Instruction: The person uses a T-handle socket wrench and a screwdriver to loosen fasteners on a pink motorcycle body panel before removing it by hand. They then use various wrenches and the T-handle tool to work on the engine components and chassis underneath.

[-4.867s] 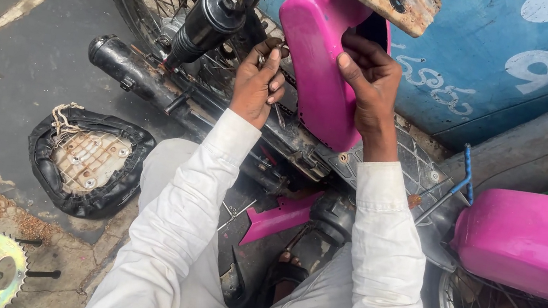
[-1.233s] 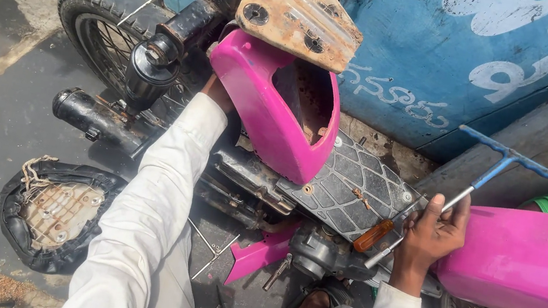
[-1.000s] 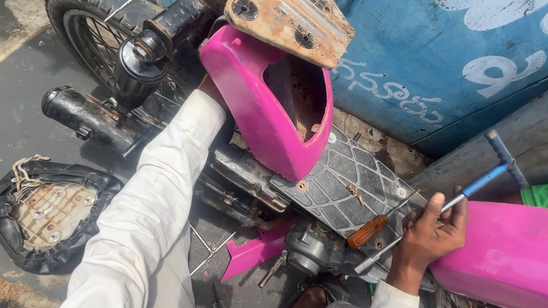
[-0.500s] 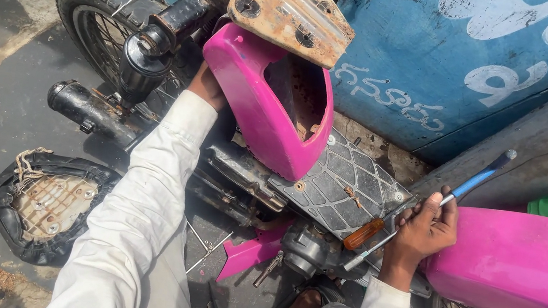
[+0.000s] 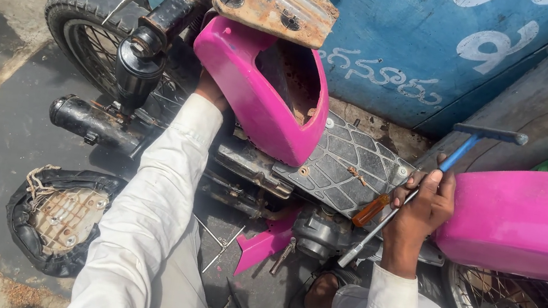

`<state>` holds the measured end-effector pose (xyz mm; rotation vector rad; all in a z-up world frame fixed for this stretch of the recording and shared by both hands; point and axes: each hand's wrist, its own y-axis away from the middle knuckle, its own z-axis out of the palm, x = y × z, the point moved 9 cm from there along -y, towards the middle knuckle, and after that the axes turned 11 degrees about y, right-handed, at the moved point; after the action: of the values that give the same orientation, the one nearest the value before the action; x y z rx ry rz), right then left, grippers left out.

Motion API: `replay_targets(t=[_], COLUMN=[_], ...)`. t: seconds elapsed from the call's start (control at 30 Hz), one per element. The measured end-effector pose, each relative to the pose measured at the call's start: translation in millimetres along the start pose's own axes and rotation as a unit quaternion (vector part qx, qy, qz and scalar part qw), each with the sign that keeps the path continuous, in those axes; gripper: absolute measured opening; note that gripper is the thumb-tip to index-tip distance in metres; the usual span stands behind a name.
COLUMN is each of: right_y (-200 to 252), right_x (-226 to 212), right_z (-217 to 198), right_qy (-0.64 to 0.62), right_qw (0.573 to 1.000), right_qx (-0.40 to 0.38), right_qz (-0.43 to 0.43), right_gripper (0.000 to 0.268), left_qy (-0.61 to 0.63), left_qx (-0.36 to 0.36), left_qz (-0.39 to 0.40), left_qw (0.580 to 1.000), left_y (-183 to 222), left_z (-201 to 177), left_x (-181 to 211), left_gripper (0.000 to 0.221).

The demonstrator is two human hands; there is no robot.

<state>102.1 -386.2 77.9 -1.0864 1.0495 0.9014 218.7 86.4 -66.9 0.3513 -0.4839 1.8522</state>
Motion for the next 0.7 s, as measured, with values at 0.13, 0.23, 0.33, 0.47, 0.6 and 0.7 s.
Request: replay_targets(t=[0.13, 0.23, 0.33, 0.47, 0.6, 0.7], right_y=[7.5, 7.7, 5.4, 13.3, 1.5, -6.7], right_x=[-31.9, -44.3, -79.1, -117.8, -119.4, -119.9], right_z=[18.9, 36.2, 58.9, 90.3, 98.6, 92.7], right_qy=[-0.07, -0.064, -0.047, -0.077, -0.127, -0.176], right_qw=[0.994, 0.994, 0.993, 0.986, 0.968, 0.96], right_qx=[-0.067, -0.09, -0.095, -0.138, -0.211, -0.214], right_qz=[-0.056, -0.016, -0.057, -0.044, -0.04, -0.044], right_gripper=[0.033, 0.04, 0.046, 0.059, 0.068, 0.066], left_qy=[0.009, 0.009, 0.007, -0.001, -0.016, -0.074], left_qx=[-0.026, -0.009, 0.006, 0.032, 0.025, 0.035], left_qz=[0.0, 0.006, 0.023, 0.026, 0.031, 0.016], left_qw=[1.0, 1.0, 1.0, 0.999, 0.999, 0.996], left_y=[-6.6, -2.0, -2.7, 2.5, 7.2, 5.8], left_z=[1.9, 1.8, 9.9, 19.0, 32.6, 34.1], left_x=[-6.1, -0.9, 10.1, 8.6, 22.3, 37.7], left_gripper=[0.034, 0.034, 0.034, 0.035, 0.037, 0.038])
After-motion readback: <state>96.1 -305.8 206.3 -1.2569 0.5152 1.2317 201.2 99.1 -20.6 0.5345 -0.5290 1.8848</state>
